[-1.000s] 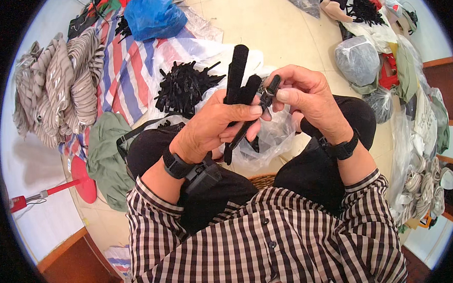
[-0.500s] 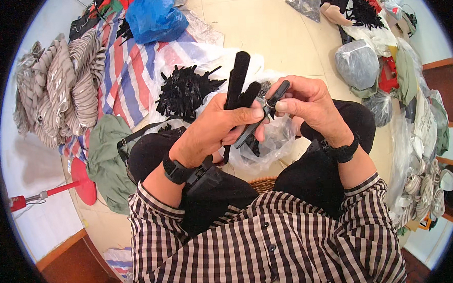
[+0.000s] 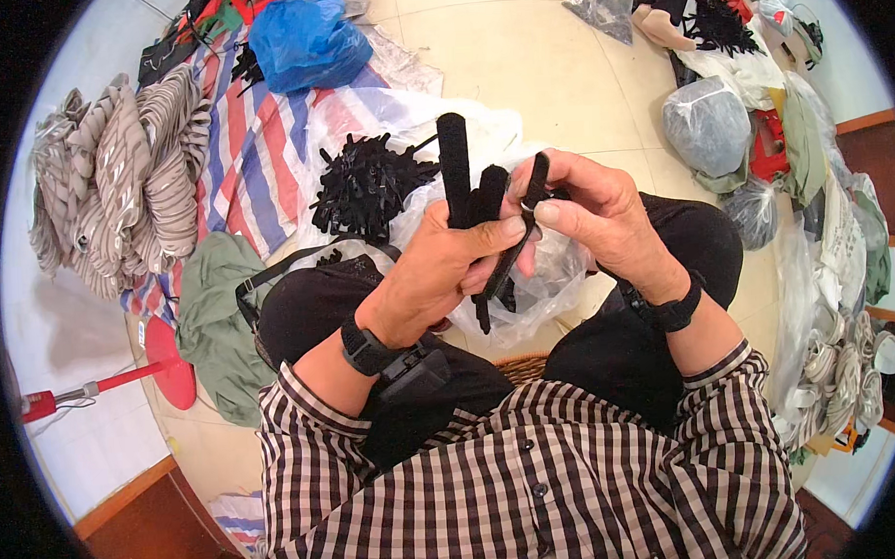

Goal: The recorder threads black Velcro straps through plastic buckles and organizes them.

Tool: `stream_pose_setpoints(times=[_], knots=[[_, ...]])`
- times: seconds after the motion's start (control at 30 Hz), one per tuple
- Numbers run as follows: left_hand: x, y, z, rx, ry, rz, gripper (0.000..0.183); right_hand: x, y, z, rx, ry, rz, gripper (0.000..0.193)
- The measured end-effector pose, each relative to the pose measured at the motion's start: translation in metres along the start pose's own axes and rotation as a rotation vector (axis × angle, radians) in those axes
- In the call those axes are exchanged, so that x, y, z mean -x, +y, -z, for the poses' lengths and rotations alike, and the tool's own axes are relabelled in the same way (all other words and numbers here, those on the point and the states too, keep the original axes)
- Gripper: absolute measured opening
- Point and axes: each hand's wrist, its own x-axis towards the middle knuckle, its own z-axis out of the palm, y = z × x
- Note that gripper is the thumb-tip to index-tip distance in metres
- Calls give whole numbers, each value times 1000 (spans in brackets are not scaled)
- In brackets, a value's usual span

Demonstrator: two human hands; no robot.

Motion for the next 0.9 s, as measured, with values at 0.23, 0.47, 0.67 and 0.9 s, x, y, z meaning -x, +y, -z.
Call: stream_pose_setpoints(times=[0.23,0.47,0.67,0.9], knots=[[-5,-5,3,-77,39,-54,9,0,-3,-3,585,79,232,18],[-4,19,13,-127,178,-128,10,-3,-2,3,946,43,307,23],[-3,11,6,-424,125,-41,17,-3,3,2,1066,-39,425,26],[-3,0,11,-513,8,-134,12,-1,-1,3,1032,-86,364,23]])
